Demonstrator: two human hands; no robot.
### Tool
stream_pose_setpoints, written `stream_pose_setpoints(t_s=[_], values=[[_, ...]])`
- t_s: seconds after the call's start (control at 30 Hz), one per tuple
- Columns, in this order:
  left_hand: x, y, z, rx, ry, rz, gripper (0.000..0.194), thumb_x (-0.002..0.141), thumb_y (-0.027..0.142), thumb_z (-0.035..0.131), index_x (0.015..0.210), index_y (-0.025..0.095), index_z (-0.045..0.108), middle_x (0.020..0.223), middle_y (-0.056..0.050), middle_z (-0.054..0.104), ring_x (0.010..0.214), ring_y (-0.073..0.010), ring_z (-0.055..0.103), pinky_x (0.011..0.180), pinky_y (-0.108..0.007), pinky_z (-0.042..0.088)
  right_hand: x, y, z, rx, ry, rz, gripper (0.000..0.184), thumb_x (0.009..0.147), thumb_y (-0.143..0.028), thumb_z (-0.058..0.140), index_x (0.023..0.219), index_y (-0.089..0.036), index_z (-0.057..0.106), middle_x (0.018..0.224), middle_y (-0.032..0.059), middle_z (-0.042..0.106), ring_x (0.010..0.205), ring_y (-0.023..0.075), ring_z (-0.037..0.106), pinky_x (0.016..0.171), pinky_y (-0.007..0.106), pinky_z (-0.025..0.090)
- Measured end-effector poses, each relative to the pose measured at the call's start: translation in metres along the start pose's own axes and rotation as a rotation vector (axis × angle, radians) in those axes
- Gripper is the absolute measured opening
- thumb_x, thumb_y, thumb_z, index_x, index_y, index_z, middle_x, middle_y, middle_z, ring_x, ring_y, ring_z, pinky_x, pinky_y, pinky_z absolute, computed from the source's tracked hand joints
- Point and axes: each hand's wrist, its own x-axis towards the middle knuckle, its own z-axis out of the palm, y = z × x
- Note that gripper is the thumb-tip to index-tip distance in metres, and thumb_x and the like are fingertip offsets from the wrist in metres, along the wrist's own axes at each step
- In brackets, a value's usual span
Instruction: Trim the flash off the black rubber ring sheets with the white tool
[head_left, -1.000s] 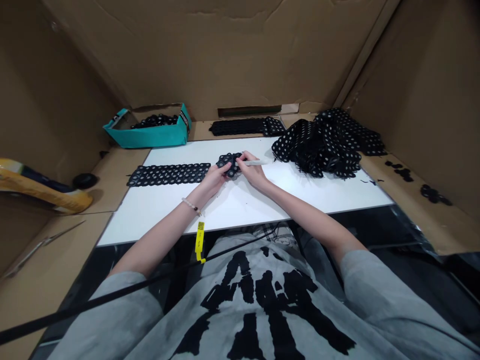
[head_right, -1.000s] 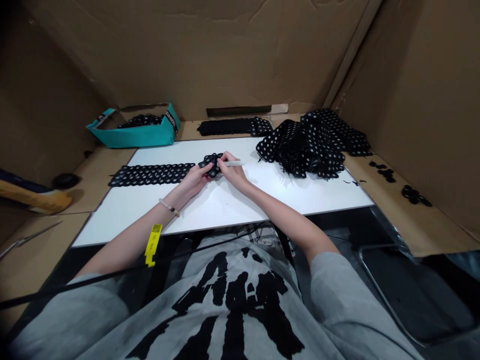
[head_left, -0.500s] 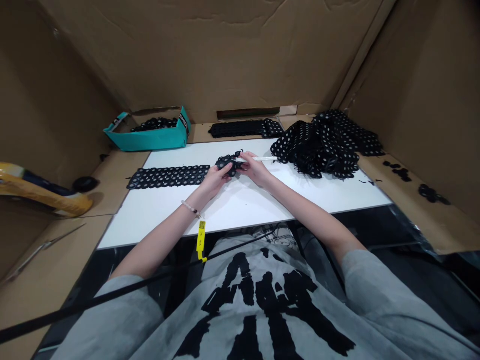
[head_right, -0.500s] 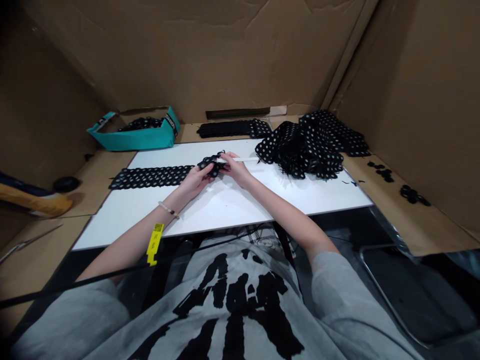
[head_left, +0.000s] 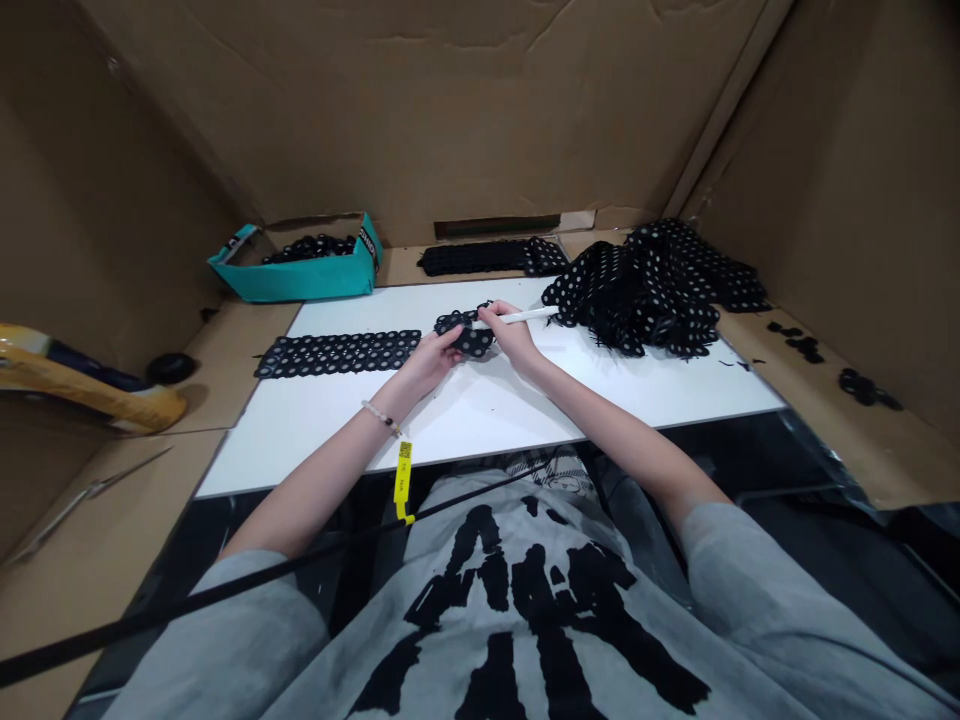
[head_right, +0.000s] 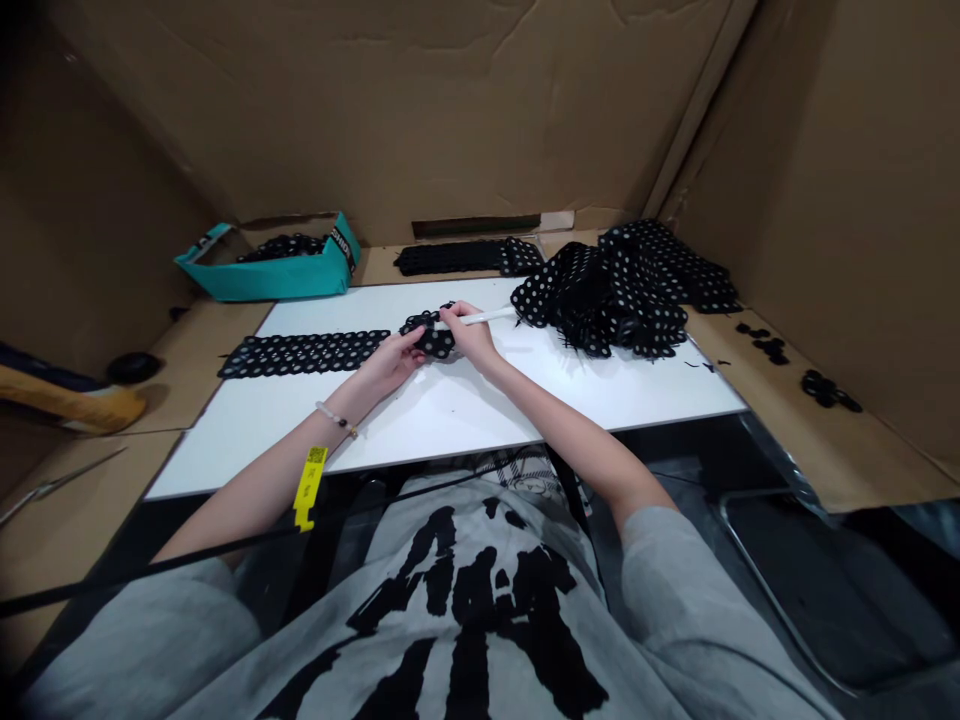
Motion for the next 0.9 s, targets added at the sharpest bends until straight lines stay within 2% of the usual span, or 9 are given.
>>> stream_pose_setpoints(t_s=[0.2,0.4,0.57,0.7,0.9], values=[[0.003,-0.003,-0.003,-0.003,0.021,0.002,0.019,0.073,0.018,0.081,0.07,0.012,0.063,0.057,0.0,0.058,0.051,-0.0087,0.049,0.049,-0.022,0.036,-0.002,0.002,-0.001,-0.029,-0.003,-0.027,0.027,0.081,-0.042,0.059,0.065,-0.022,0.052,0.067,-0.0025,0.056,0.071,0.0154,0.049,0.071,0.028,0.038],[0.005,-0.003,-0.005,-0.01,0.023,0.01,0.013,0.075,0.018,0.079,0.073,0.012,0.068,0.062,-0.003,0.064,0.053,-0.0103,0.049,0.05,-0.025,0.036,-0.009,-0.001,0.0,-0.098,-0.035,-0.105,0.027,0.084,-0.042,0.058,0.067,-0.022,0.05,0.069,-0.0028,0.055,0.074,0.016,0.05,0.073,0.028,0.039],[0.006,-0.004,-0.006,-0.03,0.002,0.009,0.015,0.074,0.018,0.081,0.077,0.011,0.068,0.064,-0.003,0.065,0.053,-0.0091,0.05,0.048,-0.022,0.035,-0.006,0.0,-0.001,-0.109,-0.014,-0.093,0.026,0.084,-0.041,0.057,0.068,-0.022,0.052,0.069,-0.0024,0.055,0.074,0.0162,0.051,0.074,0.029,0.039],[0.006,-0.004,-0.005,-0.027,0.025,0.003,0.015,0.075,0.017,0.081,0.082,0.011,0.069,0.071,-0.004,0.069,0.058,-0.0102,0.056,0.051,-0.021,0.04,-0.006,0.001,-0.001,-0.103,-0.021,-0.089,0.027,0.085,-0.042,0.057,0.069,-0.022,0.051,0.068,-0.0029,0.054,0.072,0.0154,0.05,0.073,0.028,0.039],[0.004,-0.005,-0.005,-0.014,0.011,-0.002,0.009,0.076,0.011,0.078,0.078,0.009,0.069,0.07,-0.005,0.068,0.057,-0.0099,0.055,0.048,-0.021,0.036,-0.014,0.001,0.001,-0.296,-0.077,-0.168,0.025,0.088,-0.039,0.053,0.071,-0.023,0.045,0.067,-0.0033,0.051,0.068,0.0153,0.047,0.066,0.028,0.035]])
